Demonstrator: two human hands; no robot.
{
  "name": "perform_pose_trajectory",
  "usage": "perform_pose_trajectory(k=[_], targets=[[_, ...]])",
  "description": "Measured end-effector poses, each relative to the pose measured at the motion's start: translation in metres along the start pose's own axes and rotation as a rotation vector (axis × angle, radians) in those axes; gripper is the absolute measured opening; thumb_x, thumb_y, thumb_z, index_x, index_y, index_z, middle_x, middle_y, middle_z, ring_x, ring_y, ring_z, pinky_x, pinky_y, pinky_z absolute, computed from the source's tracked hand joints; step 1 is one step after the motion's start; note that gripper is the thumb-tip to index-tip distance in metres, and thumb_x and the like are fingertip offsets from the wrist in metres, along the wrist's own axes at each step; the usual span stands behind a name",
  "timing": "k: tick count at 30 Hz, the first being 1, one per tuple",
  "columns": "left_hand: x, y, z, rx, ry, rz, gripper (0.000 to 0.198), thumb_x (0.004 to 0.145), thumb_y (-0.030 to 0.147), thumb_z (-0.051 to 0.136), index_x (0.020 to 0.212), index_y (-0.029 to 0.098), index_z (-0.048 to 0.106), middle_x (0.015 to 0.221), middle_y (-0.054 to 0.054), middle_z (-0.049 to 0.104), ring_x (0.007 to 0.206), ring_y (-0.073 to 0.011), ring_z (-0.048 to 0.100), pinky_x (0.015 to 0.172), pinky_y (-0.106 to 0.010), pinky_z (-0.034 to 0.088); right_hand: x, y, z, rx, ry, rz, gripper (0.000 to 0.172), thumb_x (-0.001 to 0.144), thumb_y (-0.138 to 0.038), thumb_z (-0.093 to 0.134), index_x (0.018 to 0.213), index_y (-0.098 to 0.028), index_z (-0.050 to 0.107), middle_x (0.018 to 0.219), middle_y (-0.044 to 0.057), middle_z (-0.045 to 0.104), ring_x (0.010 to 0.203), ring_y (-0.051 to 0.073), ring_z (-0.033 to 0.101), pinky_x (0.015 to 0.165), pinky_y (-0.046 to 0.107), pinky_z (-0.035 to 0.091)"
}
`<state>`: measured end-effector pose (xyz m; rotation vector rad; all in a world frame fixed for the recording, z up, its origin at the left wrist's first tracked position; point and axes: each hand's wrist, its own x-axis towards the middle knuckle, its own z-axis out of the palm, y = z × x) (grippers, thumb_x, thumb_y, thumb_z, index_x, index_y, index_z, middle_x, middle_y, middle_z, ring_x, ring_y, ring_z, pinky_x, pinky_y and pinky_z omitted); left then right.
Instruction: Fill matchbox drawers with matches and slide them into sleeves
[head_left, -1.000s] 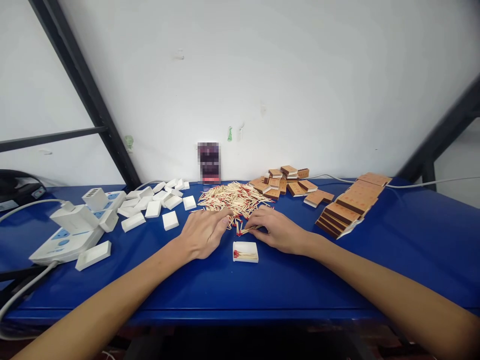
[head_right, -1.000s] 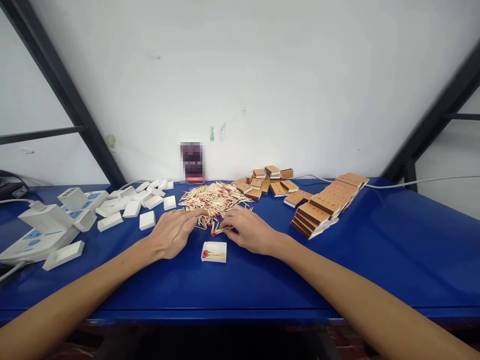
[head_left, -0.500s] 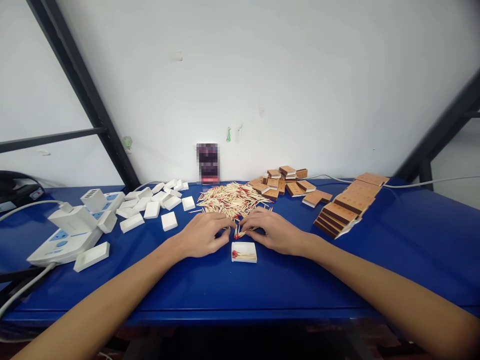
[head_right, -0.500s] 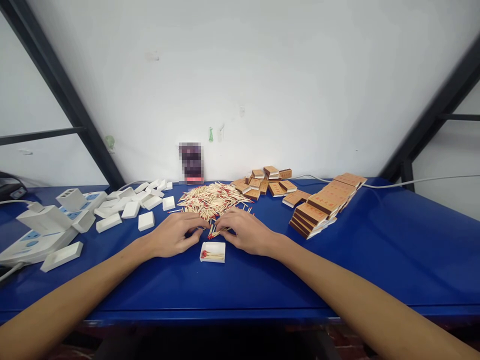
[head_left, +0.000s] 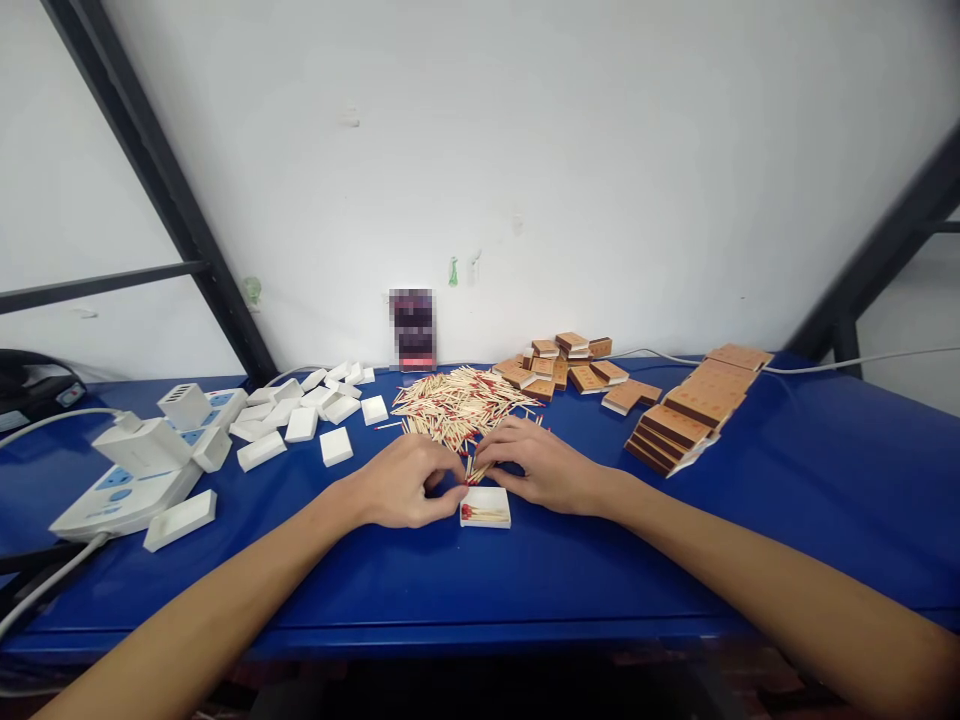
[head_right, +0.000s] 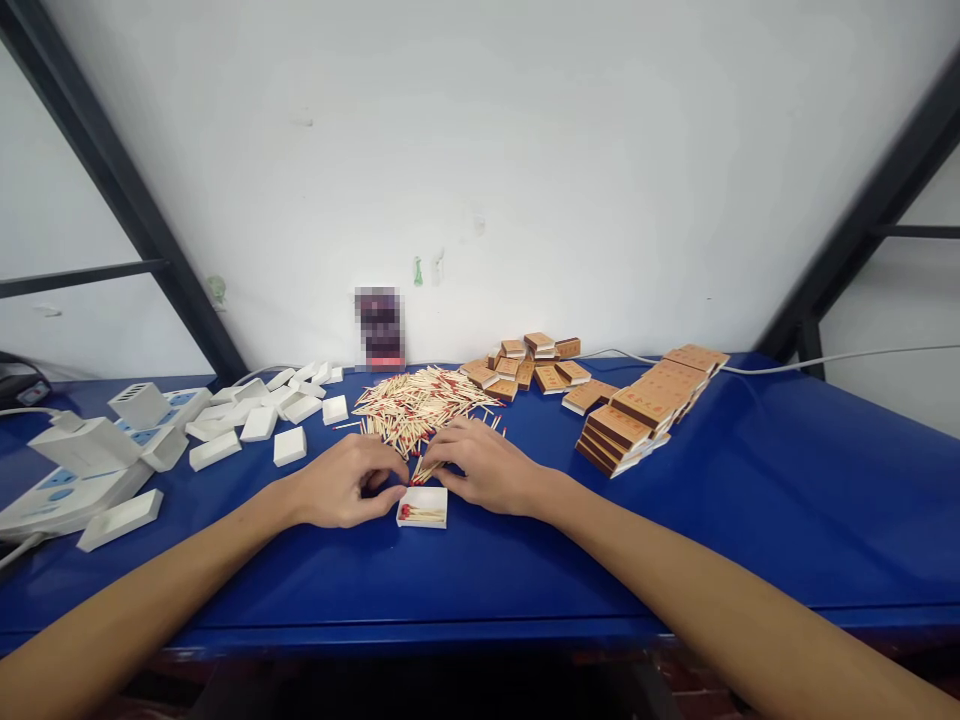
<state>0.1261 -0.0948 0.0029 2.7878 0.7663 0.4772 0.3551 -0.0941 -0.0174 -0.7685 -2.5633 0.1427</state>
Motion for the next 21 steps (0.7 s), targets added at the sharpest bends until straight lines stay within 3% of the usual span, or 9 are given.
perform_pose_trajectory(k=[4,12,18,21], targets=[[-0.002,0.002,0.001,0.024,-0.029,0.049,0.017,0.078,0.033,0.06,0.081,0.017,0.066,0.059,0.004,0.053,0.053,-0.0089,0.044,0.056,-0.024,0.033,0.0,0.0,0.001,0.015,0.0,-0.016,0.02,0.093,-0.02,0.052,0.103,-0.02,0.069,0.102,0.006,0.069,0.098,0.02,0.056,0.089,0.037,0.043],[-0.005,0.007,0.001,0.001,-0.104,0.06,0.019,0.078,0.035,0.06,0.086,0.018,0.066,0.06,0.004,0.052,0.053,-0.009,0.045,0.056,-0.023,0.035,0.0,0.002,0.001,-0.001,-0.026,-0.005,0.017,0.093,-0.02,0.053,0.095,-0.02,0.07,0.093,0.006,0.069,0.09,0.019,0.057,0.085,0.036,0.043],[-0.002,-0.004,0.001,0.035,0.012,-0.017,0.021,0.089,0.025,0.047,0.094,0.019,0.066,0.06,0.004,0.054,0.053,-0.0089,0.047,0.057,-0.022,0.035,-0.003,0.005,0.002,0.06,0.066,0.003,0.017,0.093,-0.023,0.053,0.096,-0.021,0.069,0.1,0.008,0.066,0.094,0.019,0.056,0.083,0.034,0.044],[-0.001,-0.009,0.002,0.08,0.026,-0.016,0.022,0.089,0.021,0.046,0.098,0.02,0.066,0.067,0.003,0.059,0.059,-0.0098,0.051,0.06,-0.022,0.036,-0.005,0.003,-0.001,0.016,0.111,0.062,0.016,0.093,-0.026,0.054,0.095,-0.022,0.069,0.094,0.006,0.064,0.09,0.018,0.056,0.083,0.036,0.038]])
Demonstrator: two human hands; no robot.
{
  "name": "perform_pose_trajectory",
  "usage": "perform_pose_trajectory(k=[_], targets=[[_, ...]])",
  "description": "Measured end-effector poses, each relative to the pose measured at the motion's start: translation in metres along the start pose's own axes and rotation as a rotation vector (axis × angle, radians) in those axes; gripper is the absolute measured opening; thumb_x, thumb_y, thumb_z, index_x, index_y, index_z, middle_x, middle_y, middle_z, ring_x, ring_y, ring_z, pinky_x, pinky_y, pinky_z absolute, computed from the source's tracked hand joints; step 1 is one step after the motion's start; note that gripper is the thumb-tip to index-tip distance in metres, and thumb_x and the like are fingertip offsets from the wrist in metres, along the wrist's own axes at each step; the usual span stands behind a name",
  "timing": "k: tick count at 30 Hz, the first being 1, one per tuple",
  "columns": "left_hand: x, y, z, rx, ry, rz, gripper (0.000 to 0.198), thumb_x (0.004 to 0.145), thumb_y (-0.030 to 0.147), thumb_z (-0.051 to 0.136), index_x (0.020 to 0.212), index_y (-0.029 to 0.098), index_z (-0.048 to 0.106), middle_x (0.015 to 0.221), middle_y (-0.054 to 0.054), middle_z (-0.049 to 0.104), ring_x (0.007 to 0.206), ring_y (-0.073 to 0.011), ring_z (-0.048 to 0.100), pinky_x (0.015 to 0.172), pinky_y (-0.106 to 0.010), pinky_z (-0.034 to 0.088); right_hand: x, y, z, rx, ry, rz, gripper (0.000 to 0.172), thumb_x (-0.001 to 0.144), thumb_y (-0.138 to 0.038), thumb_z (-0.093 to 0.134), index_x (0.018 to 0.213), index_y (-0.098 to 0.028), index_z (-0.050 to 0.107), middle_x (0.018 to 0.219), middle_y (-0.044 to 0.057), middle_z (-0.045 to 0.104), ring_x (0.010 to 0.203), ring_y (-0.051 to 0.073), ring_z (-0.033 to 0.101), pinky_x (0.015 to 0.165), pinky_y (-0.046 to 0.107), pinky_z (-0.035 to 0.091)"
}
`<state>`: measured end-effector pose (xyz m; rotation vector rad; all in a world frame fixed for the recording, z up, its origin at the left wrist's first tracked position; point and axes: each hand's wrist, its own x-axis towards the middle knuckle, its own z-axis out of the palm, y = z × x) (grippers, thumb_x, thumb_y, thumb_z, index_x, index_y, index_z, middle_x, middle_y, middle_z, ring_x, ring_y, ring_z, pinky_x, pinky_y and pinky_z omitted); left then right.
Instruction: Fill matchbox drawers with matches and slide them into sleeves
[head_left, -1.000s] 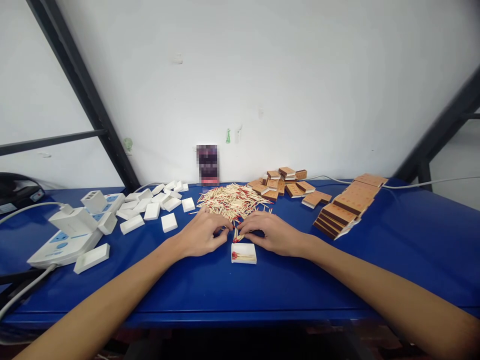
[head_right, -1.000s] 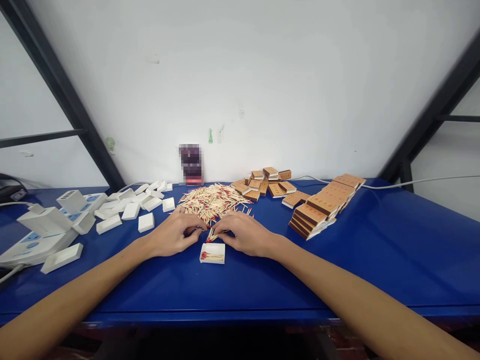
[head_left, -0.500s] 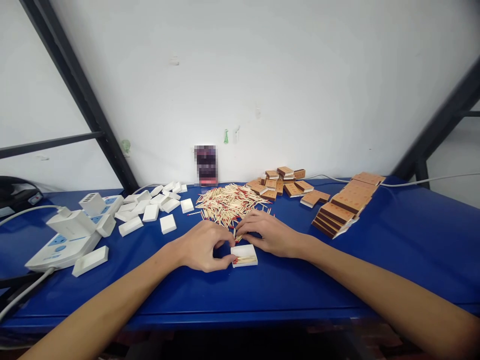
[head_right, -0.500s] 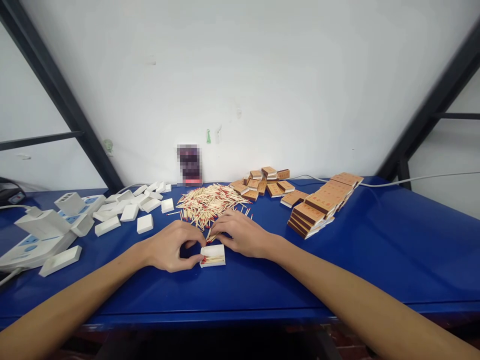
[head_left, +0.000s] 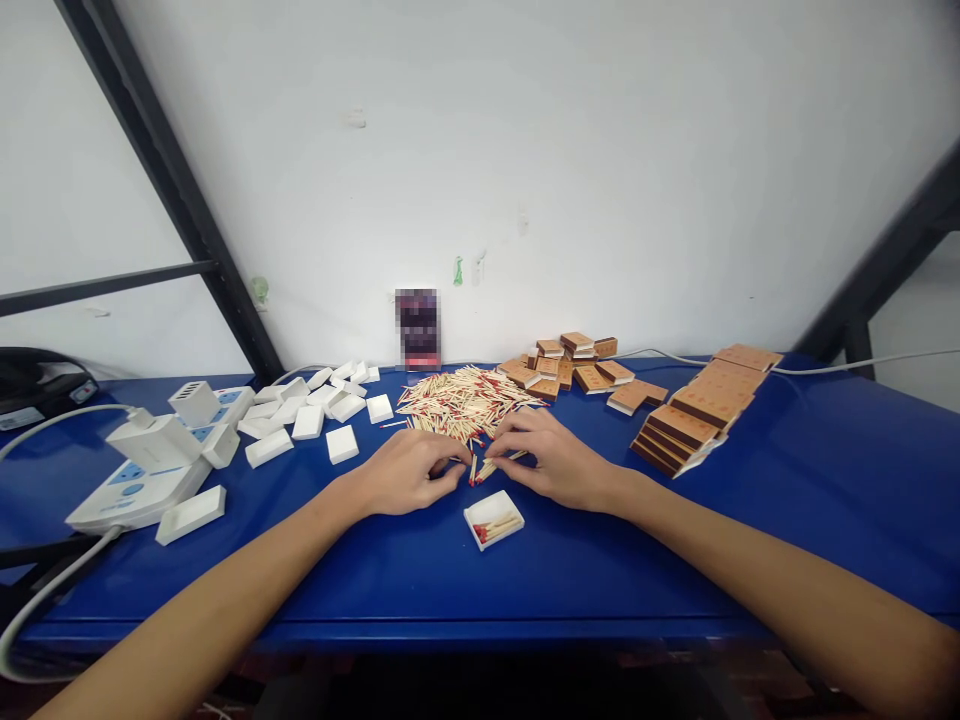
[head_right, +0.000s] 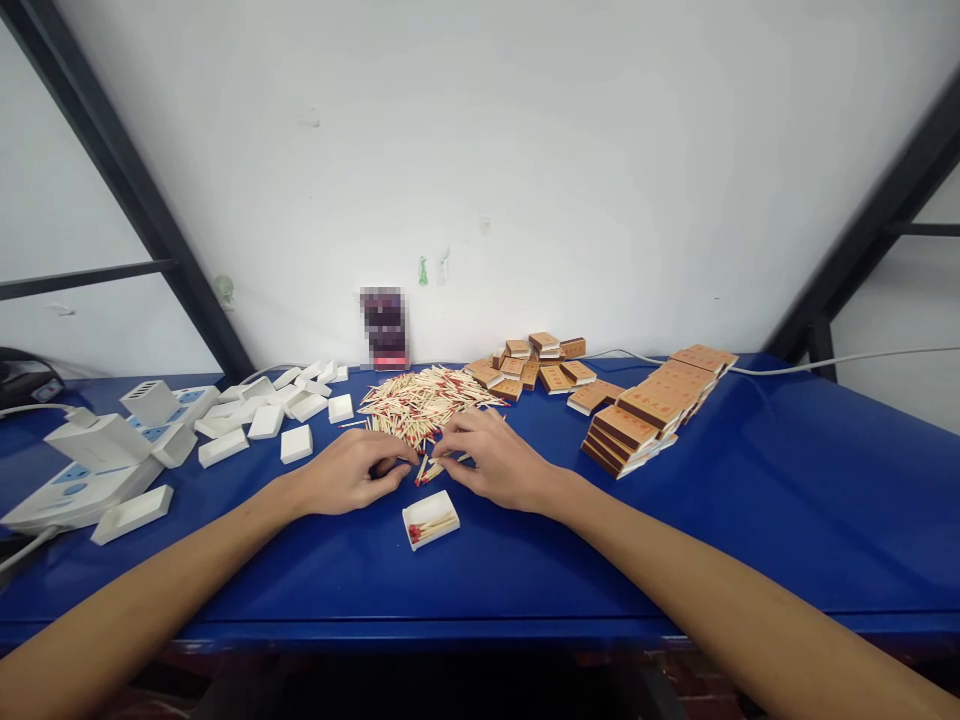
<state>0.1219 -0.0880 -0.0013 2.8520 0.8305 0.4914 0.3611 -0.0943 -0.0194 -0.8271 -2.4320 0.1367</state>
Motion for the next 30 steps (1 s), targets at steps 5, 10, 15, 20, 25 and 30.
perform_pose_trajectory(k=[5,10,15,20,25,30], targets=[[0.001,0.004,-0.001,-0.036,-0.04,0.027,0.023,0.09,0.023,0.047,0.107,0.02,0.063,0.073,0.002,0.061,0.063,-0.0102,0.052,0.063,-0.022,0.039,-0.001,-0.006,-0.008,-0.047,-0.004,0.132,0.015,0.092,-0.029,0.056,0.09,-0.023,0.069,0.086,0.003,0.06,0.087,0.019,0.053,0.082,0.038,0.031],[0.0,0.01,-0.003,-0.081,-0.026,0.035,0.023,0.09,0.035,0.049,0.098,0.019,0.064,0.065,0.003,0.054,0.059,-0.0106,0.049,0.061,-0.023,0.037,-0.001,-0.011,-0.014,0.116,0.055,0.127,0.013,0.089,-0.028,0.06,0.086,-0.021,0.071,0.085,0.005,0.056,0.085,0.019,0.05,0.074,0.033,0.038],[-0.003,0.021,-0.002,-0.044,-0.085,0.102,0.043,0.074,0.06,0.064,0.084,0.018,0.061,0.065,0.003,0.055,0.056,-0.0106,0.047,0.057,-0.025,0.034,0.001,-0.012,-0.014,0.447,0.098,0.29,0.023,0.087,-0.038,0.06,0.086,-0.017,0.068,0.069,0.0,0.056,0.058,0.011,0.044,0.053,0.025,0.036],[-0.003,0.026,-0.002,-0.009,-0.107,0.134,0.03,0.077,0.047,0.063,0.088,0.019,0.063,0.066,0.003,0.055,0.057,-0.0104,0.048,0.056,-0.025,0.034,0.005,-0.007,-0.011,0.705,0.092,0.45,0.024,0.082,-0.041,0.061,0.083,-0.017,0.059,0.068,-0.001,0.06,0.048,0.007,0.046,0.044,0.021,0.035],[-0.003,0.018,-0.005,-0.071,-0.117,0.137,0.031,0.08,0.044,0.06,0.098,0.019,0.063,0.067,0.003,0.054,0.056,-0.0104,0.047,0.056,-0.025,0.035,0.003,-0.007,-0.009,0.729,-0.033,0.472,0.016,0.076,-0.03,0.062,0.081,-0.017,0.057,0.066,-0.002,0.061,0.046,0.007,0.053,0.043,0.019,0.039],[-0.001,0.007,-0.004,-0.017,-0.027,0.046,0.025,0.092,0.032,0.044,0.097,0.019,0.065,0.064,0.002,0.057,0.059,-0.0107,0.051,0.06,-0.024,0.036,0.0,-0.009,-0.012,0.604,-0.152,0.374,0.004,0.075,-0.02,0.06,0.079,-0.018,0.06,0.059,-0.004,0.059,0.049,0.009,0.055,0.048,0.021,0.043]])
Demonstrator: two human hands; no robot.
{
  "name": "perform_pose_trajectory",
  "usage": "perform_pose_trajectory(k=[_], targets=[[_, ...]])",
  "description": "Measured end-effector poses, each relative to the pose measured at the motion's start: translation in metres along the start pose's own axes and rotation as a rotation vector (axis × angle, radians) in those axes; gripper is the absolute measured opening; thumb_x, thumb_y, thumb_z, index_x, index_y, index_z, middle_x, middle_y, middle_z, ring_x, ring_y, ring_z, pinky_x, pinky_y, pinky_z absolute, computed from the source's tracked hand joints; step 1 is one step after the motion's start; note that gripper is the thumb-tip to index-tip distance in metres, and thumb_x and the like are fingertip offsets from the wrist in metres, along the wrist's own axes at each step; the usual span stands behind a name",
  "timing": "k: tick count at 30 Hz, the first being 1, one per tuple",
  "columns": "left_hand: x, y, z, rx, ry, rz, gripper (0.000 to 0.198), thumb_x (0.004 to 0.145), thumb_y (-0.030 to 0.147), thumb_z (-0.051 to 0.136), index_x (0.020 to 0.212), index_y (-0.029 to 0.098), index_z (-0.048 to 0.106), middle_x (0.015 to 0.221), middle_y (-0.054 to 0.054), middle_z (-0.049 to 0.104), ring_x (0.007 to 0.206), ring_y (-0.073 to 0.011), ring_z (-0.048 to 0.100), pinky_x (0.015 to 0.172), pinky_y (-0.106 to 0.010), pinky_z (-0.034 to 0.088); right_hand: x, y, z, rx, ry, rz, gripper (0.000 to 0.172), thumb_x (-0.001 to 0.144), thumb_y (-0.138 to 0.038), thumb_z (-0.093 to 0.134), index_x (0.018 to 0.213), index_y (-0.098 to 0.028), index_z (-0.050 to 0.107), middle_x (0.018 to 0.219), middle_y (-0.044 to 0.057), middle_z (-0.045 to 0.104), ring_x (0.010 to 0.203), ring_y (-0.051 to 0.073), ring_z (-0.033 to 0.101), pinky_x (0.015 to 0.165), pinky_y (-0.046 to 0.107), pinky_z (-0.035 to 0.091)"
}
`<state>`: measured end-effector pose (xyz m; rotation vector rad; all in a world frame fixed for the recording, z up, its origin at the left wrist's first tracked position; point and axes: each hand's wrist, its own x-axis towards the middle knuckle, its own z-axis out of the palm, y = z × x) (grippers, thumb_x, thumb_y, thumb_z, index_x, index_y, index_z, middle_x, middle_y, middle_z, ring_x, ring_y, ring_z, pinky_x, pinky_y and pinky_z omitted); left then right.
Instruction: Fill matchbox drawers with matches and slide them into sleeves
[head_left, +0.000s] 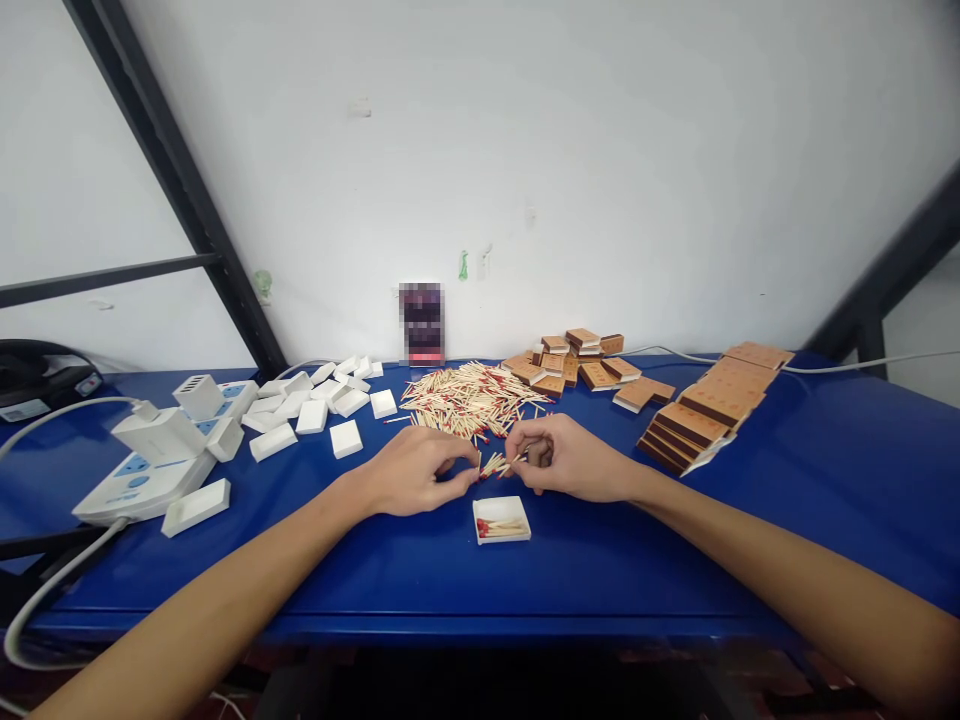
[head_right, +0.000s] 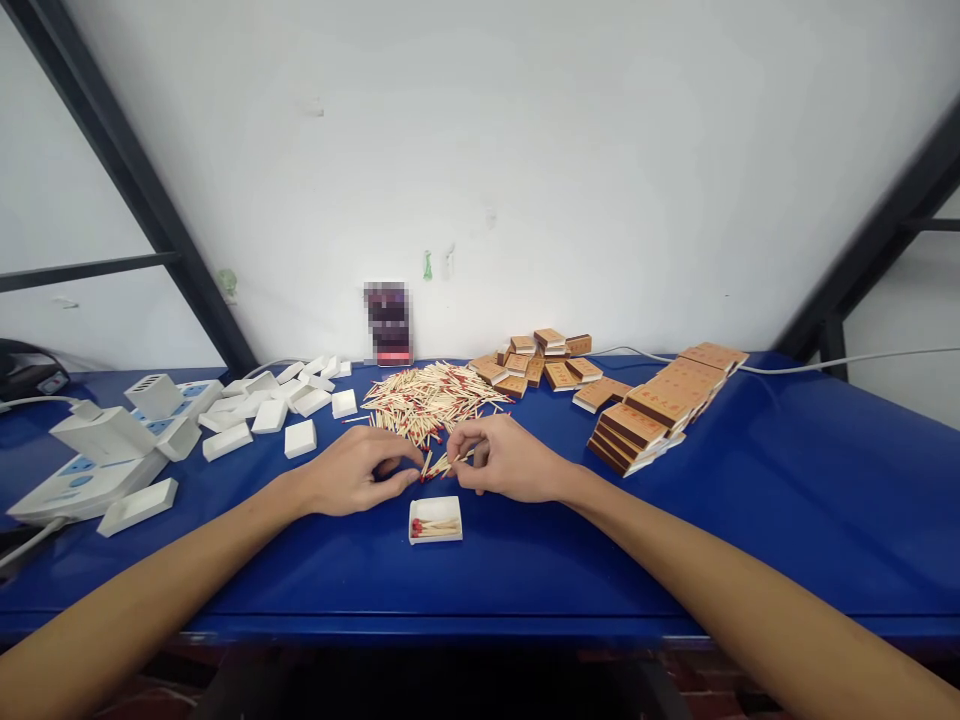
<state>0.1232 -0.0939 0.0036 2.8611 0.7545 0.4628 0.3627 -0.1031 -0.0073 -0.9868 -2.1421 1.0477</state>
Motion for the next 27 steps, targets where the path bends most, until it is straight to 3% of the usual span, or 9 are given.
perform_pose_trajectory(k=[6,12,16,19,25,27], targets=[[0.0018,-0.0021,0.0038,0.051,0.003,-0.012,0.021,0.091,0.028,0.046,0.099,0.02,0.064,0.067,0.002,0.058,0.06,-0.011,0.053,0.06,-0.023,0.036,0.0001,0.0017,-0.0029,-0.279,-0.035,-0.168,0.013,0.082,-0.026,0.06,0.087,-0.02,0.071,0.074,0.0,0.069,0.06,0.011,0.057,0.058,0.024,0.045],[0.0034,-0.0002,0.0056,0.06,0.001,-0.04,0.02,0.089,0.032,0.053,0.103,0.021,0.063,0.07,0.003,0.058,0.063,-0.0115,0.054,0.06,-0.023,0.036,-0.0012,0.0017,-0.0043,-0.477,0.024,-0.319,0.015,0.08,-0.021,0.064,0.094,-0.022,0.069,0.092,0.004,0.069,0.089,0.018,0.061,0.083,0.035,0.044],[0.0038,-0.0017,0.0071,0.055,-0.007,-0.028,0.019,0.089,0.028,0.052,0.103,0.021,0.063,0.073,0.003,0.06,0.064,-0.0108,0.054,0.059,-0.022,0.035,-0.0043,-0.0015,-0.0034,-0.441,0.136,-0.33,0.005,0.081,-0.022,0.063,0.081,-0.019,0.066,0.077,0.002,0.066,0.072,0.015,0.057,0.069,0.028,0.043],[0.0036,-0.0033,0.0081,0.067,-0.006,-0.02,0.018,0.09,0.025,0.05,0.101,0.021,0.063,0.075,0.002,0.062,0.065,-0.0109,0.055,0.06,-0.023,0.035,-0.0052,-0.0013,-0.0021,-0.461,0.117,-0.302,0.007,0.083,-0.024,0.062,0.084,-0.019,0.066,0.076,0.001,0.064,0.064,0.012,0.054,0.061,0.026,0.04],[0.0026,-0.0043,0.0074,0.074,0.023,-0.018,0.018,0.091,0.021,0.047,0.098,0.019,0.064,0.075,0.001,0.064,0.065,-0.0112,0.056,0.06,-0.023,0.036,-0.0051,0.0001,-0.0028,-0.578,0.002,-0.269,0.011,0.088,-0.031,0.06,0.091,-0.023,0.067,0.095,0.003,0.064,0.088,0.017,0.058,0.08,0.033,0.039],[0.0025,-0.0036,0.007,0.054,0.019,0.011,0.02,0.092,0.022,0.047,0.102,0.019,0.064,0.078,0.0,0.065,0.067,-0.0115,0.057,0.062,-0.023,0.037,-0.0058,-0.002,-0.0041,-0.555,0.001,-0.256,0.012,0.089,-0.031,0.059,0.088,-0.022,0.067,0.092,0.003,0.062,0.087,0.017,0.057,0.079,0.032,0.039]])
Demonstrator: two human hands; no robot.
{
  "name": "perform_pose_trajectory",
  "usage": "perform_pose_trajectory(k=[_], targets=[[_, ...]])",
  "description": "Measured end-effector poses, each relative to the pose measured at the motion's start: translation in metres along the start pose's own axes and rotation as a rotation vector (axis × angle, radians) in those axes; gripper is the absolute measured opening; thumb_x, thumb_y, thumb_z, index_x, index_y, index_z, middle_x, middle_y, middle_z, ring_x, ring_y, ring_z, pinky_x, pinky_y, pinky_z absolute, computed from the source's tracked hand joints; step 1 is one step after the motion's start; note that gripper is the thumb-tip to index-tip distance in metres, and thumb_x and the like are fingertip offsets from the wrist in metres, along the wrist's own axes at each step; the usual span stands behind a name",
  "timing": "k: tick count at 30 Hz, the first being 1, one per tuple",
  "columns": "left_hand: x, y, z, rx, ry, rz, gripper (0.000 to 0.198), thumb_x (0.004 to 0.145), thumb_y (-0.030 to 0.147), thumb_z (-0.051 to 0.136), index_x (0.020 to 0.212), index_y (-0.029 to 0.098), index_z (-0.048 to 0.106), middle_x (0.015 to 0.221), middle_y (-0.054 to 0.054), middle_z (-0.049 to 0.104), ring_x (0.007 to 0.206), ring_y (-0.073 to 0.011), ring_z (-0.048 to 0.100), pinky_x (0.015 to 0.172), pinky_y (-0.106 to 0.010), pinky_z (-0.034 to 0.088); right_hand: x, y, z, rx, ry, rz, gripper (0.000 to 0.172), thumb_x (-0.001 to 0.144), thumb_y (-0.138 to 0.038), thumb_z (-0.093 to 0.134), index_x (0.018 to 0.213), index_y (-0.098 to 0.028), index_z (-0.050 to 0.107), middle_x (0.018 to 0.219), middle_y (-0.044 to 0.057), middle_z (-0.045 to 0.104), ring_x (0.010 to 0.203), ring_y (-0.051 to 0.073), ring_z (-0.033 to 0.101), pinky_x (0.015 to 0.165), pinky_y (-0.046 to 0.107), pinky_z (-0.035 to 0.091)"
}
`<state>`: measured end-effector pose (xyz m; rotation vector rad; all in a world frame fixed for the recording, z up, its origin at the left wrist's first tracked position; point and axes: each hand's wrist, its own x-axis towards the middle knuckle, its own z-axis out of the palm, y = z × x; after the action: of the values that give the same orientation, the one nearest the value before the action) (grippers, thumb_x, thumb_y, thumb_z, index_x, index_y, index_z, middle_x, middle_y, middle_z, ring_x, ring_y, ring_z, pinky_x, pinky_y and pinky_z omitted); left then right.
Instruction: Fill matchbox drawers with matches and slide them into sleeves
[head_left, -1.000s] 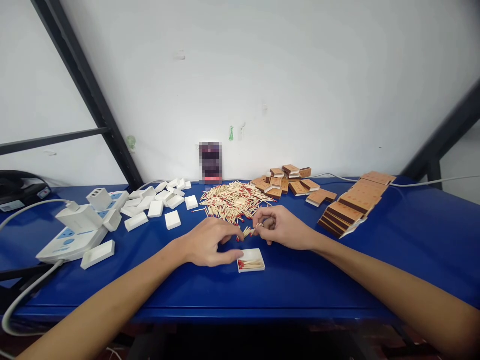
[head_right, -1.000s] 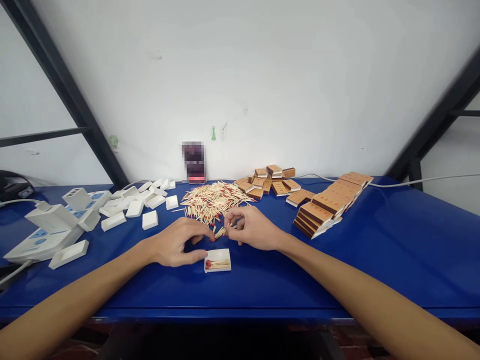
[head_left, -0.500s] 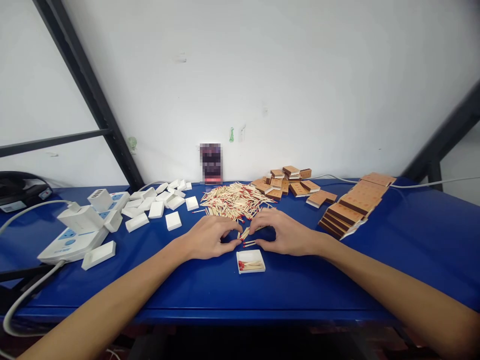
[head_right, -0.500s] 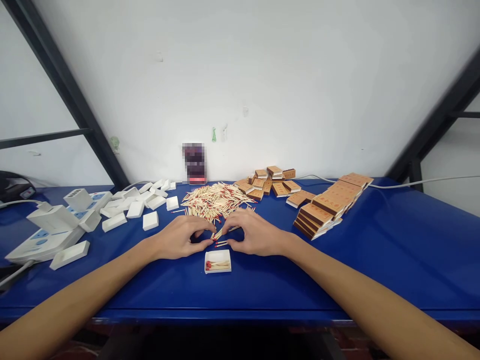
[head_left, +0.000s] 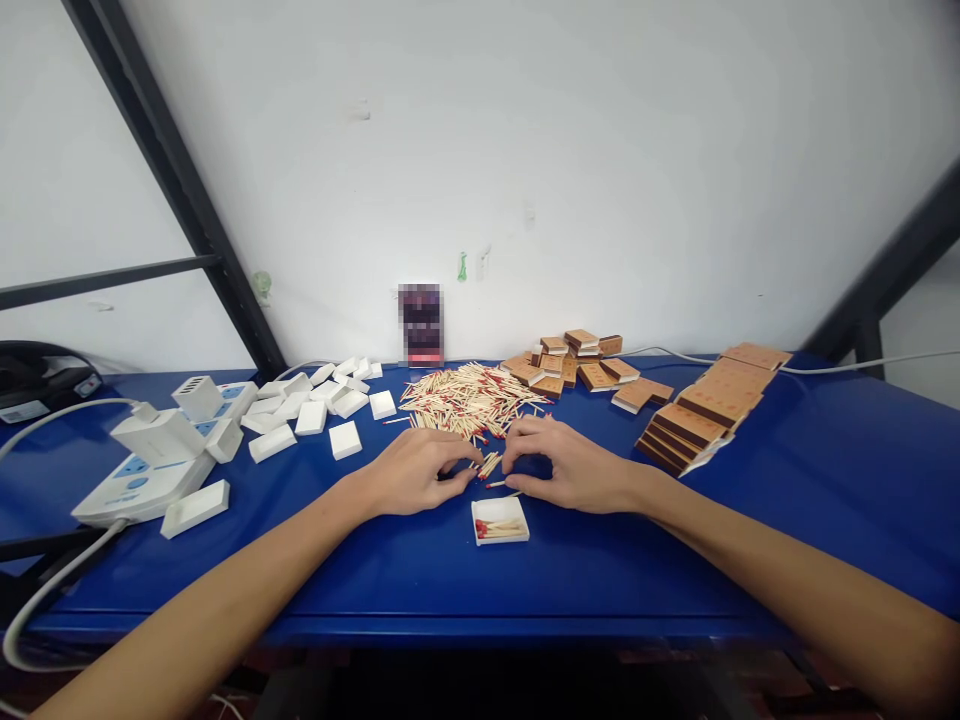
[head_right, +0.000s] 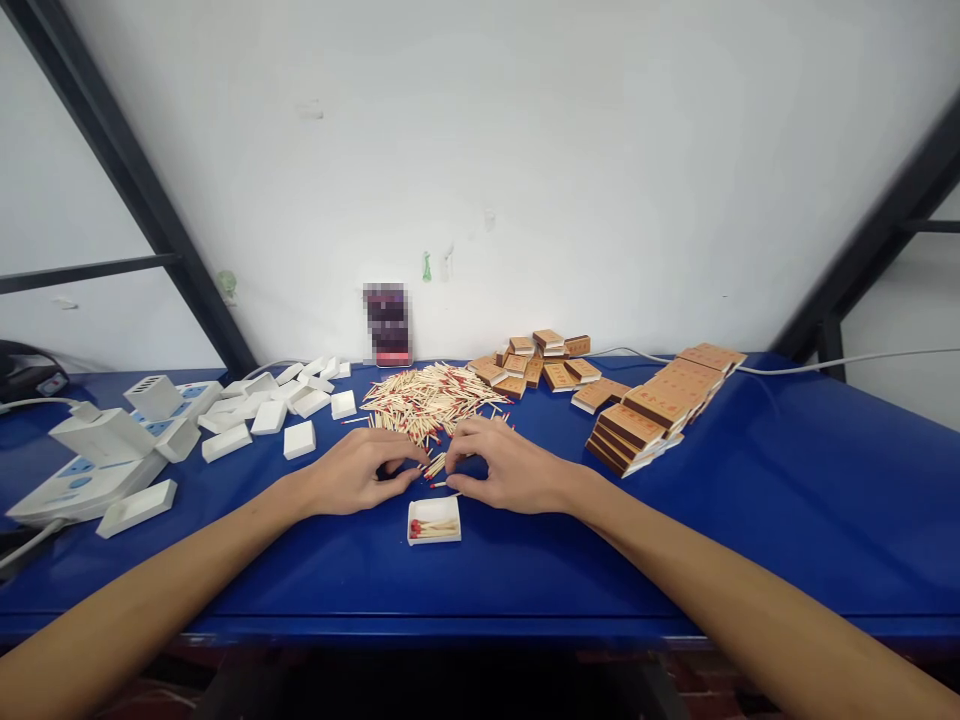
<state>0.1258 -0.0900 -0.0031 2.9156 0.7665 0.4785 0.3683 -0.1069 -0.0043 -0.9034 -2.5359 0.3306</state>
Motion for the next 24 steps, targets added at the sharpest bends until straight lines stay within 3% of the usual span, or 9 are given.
perform_pose_trajectory(k=[4,10,20,24], targets=[[0.0,0.0,0.001,-0.022,-0.036,0.031,0.022,0.093,0.024,0.048,0.107,0.02,0.065,0.083,-0.001,0.066,0.073,-0.0119,0.059,0.067,-0.022,0.04,-0.001,-0.003,-0.006,0.017,-0.045,0.015,0.012,0.087,-0.031,0.061,0.089,-0.021,0.066,0.084,0.001,0.058,0.074,0.014,0.054,0.068,0.028,0.038],[0.0,-0.003,0.004,0.005,-0.034,0.015,0.02,0.093,0.025,0.05,0.103,0.021,0.066,0.081,0.0,0.065,0.07,-0.011,0.058,0.065,-0.022,0.04,-0.001,-0.003,-0.007,0.057,-0.148,-0.011,0.016,0.084,-0.032,0.062,0.096,-0.021,0.065,0.082,0.001,0.057,0.073,0.013,0.053,0.066,0.026,0.039],[0.002,-0.003,0.003,0.008,-0.03,0.041,0.02,0.094,0.023,0.049,0.103,0.021,0.067,0.083,0.0,0.066,0.072,-0.011,0.059,0.065,-0.022,0.04,0.005,0.01,0.009,0.017,-0.093,0.041,0.011,0.085,-0.021,0.055,0.085,-0.02,0.067,0.068,-0.002,0.057,0.059,0.01,0.047,0.059,0.023,0.033],[0.003,-0.006,0.005,0.028,-0.022,0.033,0.02,0.094,0.022,0.049,0.102,0.021,0.067,0.081,0.0,0.066,0.073,-0.0113,0.06,0.065,-0.022,0.04,0.005,0.012,0.01,0.011,-0.065,0.068,0.018,0.087,-0.024,0.055,0.098,-0.022,0.068,0.058,-0.005,0.048,0.053,0.009,0.043,0.056,0.022,0.029]])
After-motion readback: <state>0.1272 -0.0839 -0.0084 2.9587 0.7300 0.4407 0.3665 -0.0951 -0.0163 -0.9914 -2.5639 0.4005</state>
